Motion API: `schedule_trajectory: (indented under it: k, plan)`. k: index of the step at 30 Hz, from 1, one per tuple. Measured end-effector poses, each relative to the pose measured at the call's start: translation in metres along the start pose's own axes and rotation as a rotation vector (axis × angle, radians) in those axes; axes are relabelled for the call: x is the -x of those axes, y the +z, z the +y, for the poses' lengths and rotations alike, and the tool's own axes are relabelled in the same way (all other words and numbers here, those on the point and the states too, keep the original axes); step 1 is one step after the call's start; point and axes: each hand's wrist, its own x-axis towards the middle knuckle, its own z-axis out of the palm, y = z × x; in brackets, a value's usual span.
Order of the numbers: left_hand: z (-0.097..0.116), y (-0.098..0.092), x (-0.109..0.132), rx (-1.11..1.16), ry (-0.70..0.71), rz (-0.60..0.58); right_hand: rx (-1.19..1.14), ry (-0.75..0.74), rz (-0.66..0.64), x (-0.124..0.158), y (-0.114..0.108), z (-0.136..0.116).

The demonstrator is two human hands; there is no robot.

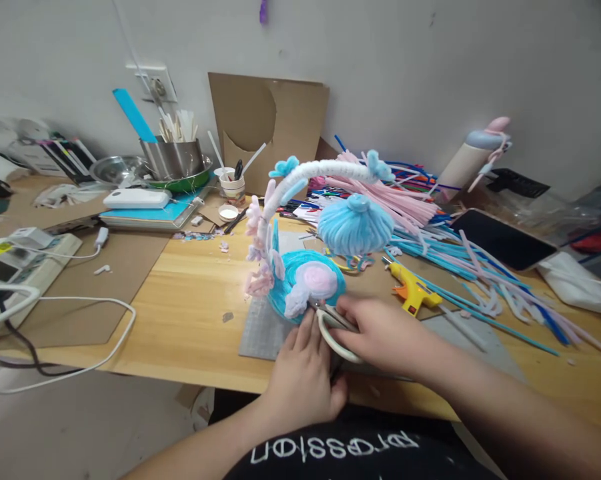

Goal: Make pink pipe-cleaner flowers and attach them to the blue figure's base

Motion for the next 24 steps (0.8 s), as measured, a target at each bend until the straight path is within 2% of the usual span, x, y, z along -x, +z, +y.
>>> schedule_trajectory:
  k: [8,16,24]
  plan:
    - [0.005,0.001,-0.008,0.033,-0.009,0.045,0.037,-0.008,0.009,-0.002,-0.001,-0.005]
    - [0.007,0.004,-0.011,0.106,-0.050,0.072,0.261,-0.050,0.025,-0.008,0.004,-0.011]
    - [0.005,-0.003,-0.014,0.179,-0.025,0.076,0.385,-0.005,-0.161,-0.023,-0.023,-0.032]
